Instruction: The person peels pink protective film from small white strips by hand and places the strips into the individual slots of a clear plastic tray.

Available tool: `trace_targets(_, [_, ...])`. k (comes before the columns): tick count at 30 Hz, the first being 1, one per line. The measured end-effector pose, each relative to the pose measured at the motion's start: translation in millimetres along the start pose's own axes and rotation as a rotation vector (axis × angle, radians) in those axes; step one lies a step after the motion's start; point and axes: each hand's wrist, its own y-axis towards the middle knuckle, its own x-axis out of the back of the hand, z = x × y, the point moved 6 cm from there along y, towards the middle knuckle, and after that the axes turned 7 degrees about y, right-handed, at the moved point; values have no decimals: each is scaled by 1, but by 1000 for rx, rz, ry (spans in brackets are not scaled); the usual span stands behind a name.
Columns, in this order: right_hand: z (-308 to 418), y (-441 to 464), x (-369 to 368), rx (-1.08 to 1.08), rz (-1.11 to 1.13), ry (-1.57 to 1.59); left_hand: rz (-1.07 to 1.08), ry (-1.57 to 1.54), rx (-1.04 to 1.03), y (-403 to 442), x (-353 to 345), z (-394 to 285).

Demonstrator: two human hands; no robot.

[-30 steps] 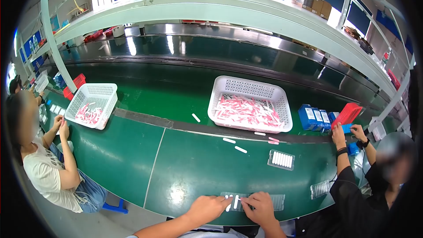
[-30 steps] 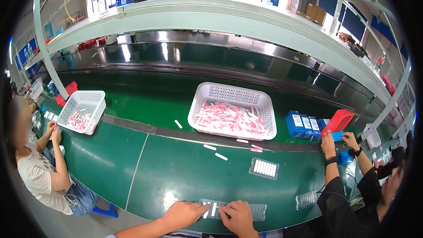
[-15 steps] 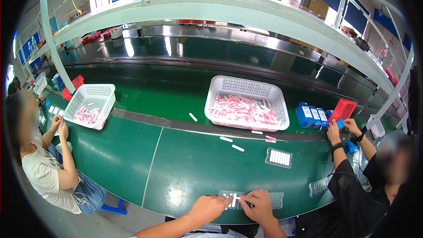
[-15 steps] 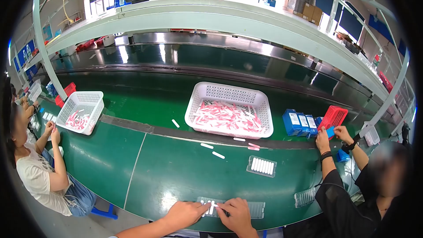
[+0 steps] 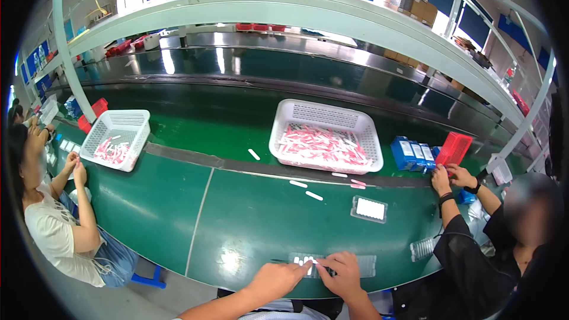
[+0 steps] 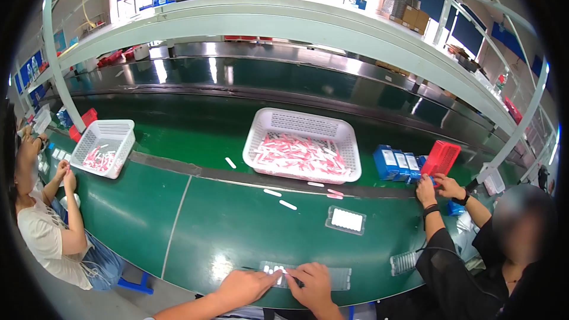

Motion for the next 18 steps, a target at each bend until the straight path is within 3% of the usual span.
trace_targets(4, [-6,-4,-4,67,-71,-2,-102,-304,-6,-9,6,-11])
trace_targets(6, [-1,-6,-2,84,-131,-51,18,-975,256,-15,-11,-7])
trace_targets(8, [-3,-5,-2,91,-144,-44,27,-984,262,-18,-20,-8])
trace_targets(10, [-6,-8,-4,112,-128,-48,-156,-961,204,-23,-16,-6])
trace_targets(14, [-4,-8,-2,35,-127,-52,-22,-1175,399,-32,-34,5])
trace_targets(18, [1,-6,0,74,-141,-57,21,-1167,332,-32,-36,5])
